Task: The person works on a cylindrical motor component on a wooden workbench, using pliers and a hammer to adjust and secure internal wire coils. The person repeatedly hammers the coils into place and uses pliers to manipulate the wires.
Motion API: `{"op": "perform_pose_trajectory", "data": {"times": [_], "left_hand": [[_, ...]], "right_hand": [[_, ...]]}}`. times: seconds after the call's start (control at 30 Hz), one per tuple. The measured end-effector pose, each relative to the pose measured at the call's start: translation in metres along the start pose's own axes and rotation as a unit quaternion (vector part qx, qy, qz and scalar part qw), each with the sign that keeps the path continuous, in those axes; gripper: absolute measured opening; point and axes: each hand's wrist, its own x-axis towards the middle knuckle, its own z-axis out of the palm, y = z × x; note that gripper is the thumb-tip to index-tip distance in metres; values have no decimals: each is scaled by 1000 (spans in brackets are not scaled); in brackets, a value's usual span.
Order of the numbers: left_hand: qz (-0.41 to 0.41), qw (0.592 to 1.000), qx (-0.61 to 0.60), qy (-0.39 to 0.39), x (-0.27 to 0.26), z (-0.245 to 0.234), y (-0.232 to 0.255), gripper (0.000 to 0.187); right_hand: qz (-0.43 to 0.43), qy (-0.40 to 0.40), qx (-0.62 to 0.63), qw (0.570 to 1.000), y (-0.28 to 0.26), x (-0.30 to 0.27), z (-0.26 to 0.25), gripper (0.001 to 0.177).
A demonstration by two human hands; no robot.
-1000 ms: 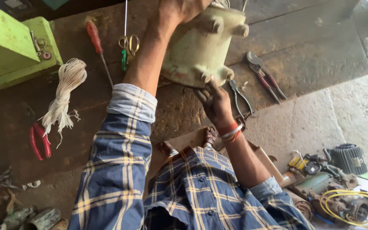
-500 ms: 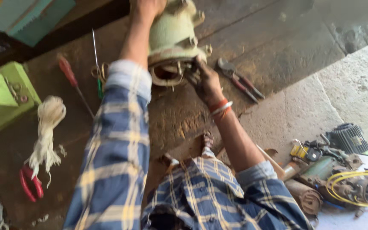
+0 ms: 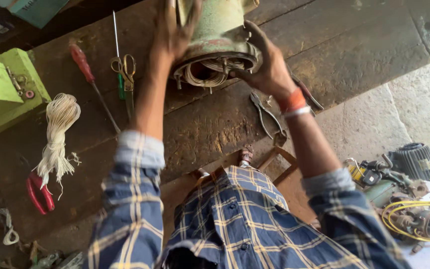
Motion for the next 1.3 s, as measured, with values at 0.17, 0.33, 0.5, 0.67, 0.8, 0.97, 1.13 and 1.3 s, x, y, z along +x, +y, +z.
{"op": "perform_pose_trajectory", "data": {"times": [0.17, 0.33, 0.5, 0.67, 0.8, 0.97, 1.13, 1.3], "left_hand": [[-9, 969, 175, 174, -116, 57, -30, 122], [-96, 941, 123, 301, -127, 95, -70, 137], [-21, 971, 97, 216, -122, 88, -64, 111], [-159, 947, 116, 254, -122, 92, -48, 137], [-208, 945, 117, 225, -124, 89, -36, 139], [-144, 954, 66, 256, -117, 84, -28, 140], [-174, 943, 166, 229, -123, 84, -50, 141], [-122, 956, 109, 243, -126, 77, -59, 131]], "right_hand": [[0, -24, -29, 999, 35, 0, 3, 111], [1, -43, -49, 998, 28, 0, 2, 111], [-21, -65, -87, 994, 20, 24, -6, 107], [50, -74, -116, 989, 15, 26, -6, 104], [85, -58, -118, 988, 4, 21, -1, 105], [45, 31, -169, 984, -24, 24, 21, 114], [-62, 26, -86, 994, -17, -6, 9, 107], [189, 48, -133, 972, 12, -110, -11, 47]]}}
